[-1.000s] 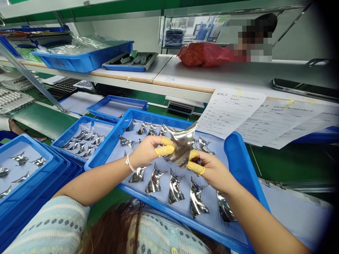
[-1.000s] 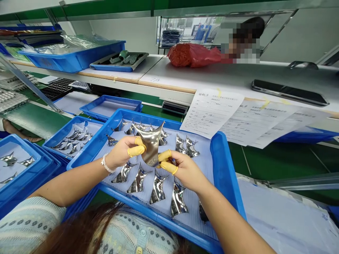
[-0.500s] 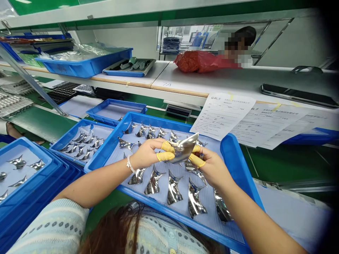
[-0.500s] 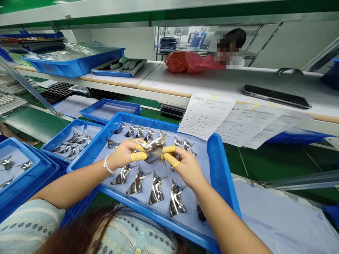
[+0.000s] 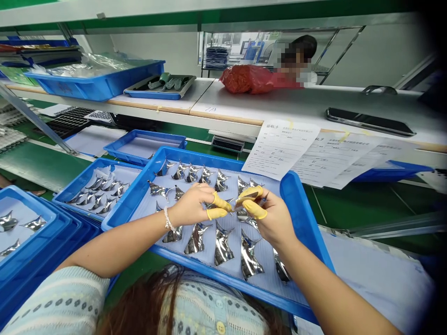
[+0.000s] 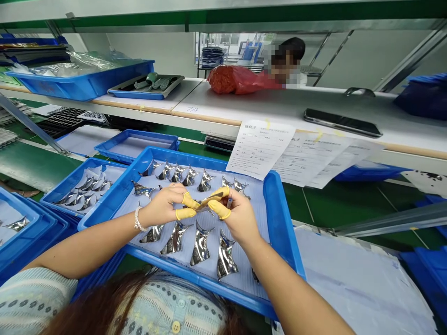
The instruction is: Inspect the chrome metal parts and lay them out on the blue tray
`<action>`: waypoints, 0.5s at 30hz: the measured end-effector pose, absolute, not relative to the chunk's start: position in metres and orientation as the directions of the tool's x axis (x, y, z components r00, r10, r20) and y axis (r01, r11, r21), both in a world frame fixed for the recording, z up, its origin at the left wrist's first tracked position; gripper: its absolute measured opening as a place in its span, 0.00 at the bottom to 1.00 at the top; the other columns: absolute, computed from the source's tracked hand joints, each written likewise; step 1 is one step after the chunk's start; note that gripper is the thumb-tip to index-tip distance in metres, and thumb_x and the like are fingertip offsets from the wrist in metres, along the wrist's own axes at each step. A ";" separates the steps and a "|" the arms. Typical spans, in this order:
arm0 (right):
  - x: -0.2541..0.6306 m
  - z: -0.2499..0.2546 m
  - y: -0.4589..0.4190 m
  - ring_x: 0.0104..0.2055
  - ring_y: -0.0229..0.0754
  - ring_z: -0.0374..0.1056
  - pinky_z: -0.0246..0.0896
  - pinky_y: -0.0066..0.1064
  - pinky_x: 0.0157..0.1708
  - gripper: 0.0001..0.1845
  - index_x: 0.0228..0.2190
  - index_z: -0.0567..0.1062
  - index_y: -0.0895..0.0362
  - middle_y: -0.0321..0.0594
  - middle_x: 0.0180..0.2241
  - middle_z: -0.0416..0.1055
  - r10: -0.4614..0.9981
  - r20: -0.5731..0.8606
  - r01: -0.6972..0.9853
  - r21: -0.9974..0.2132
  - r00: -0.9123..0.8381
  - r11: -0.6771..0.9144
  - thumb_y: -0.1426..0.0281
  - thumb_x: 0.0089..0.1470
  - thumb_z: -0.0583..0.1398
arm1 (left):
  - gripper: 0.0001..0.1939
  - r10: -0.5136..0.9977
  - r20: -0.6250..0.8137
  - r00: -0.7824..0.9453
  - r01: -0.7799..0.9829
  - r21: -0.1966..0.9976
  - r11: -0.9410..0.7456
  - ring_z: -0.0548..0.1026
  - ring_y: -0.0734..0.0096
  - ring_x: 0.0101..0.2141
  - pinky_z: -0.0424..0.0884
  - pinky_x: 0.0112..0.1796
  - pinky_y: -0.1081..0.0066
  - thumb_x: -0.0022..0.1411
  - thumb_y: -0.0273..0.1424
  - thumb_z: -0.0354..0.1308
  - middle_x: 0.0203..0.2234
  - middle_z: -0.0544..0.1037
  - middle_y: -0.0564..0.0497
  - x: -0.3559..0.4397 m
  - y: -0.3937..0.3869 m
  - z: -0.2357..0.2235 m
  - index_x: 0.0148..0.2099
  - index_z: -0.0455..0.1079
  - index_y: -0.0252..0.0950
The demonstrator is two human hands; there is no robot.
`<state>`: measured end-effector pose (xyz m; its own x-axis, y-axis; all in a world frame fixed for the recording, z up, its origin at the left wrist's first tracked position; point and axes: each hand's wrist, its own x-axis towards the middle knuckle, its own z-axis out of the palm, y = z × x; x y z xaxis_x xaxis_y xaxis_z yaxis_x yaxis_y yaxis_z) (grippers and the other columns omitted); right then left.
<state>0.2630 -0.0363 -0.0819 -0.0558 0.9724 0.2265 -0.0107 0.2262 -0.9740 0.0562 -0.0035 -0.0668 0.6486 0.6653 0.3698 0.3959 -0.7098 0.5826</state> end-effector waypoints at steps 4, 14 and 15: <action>0.262 -0.083 -0.036 0.18 0.33 0.51 0.46 0.26 0.19 0.17 0.24 0.72 0.57 0.33 0.19 0.64 0.983 0.179 -0.036 -0.983 0.033 0.180 0.56 0.48 0.63 | 0.09 0.667 0.359 0.652 0.409 0.575 -0.709 0.72 0.72 0.33 0.63 0.40 0.70 0.56 0.38 0.62 0.27 0.78 0.54 0.056 -0.003 -0.068 0.39 0.77 0.44; 0.260 -0.070 -0.026 0.16 0.31 0.52 0.42 0.26 0.15 0.20 0.26 0.77 0.59 0.40 0.23 0.71 0.962 0.137 -0.229 -0.954 0.238 0.192 0.52 0.47 0.63 | 0.08 0.739 0.444 0.507 0.515 0.532 -0.672 0.74 0.73 0.30 0.66 0.37 0.71 0.57 0.35 0.59 0.27 0.79 0.52 0.023 0.001 -0.038 0.32 0.76 0.37; 0.260 -0.069 -0.026 0.16 0.31 0.53 0.42 0.26 0.15 0.21 0.25 0.77 0.59 0.41 0.23 0.71 0.959 0.133 -0.235 -0.953 0.251 0.194 0.52 0.45 0.64 | 0.09 0.765 0.428 0.480 0.621 0.451 -0.642 0.74 0.71 0.31 0.65 0.38 0.69 0.58 0.36 0.58 0.27 0.79 0.53 0.010 -0.001 -0.031 0.31 0.75 0.37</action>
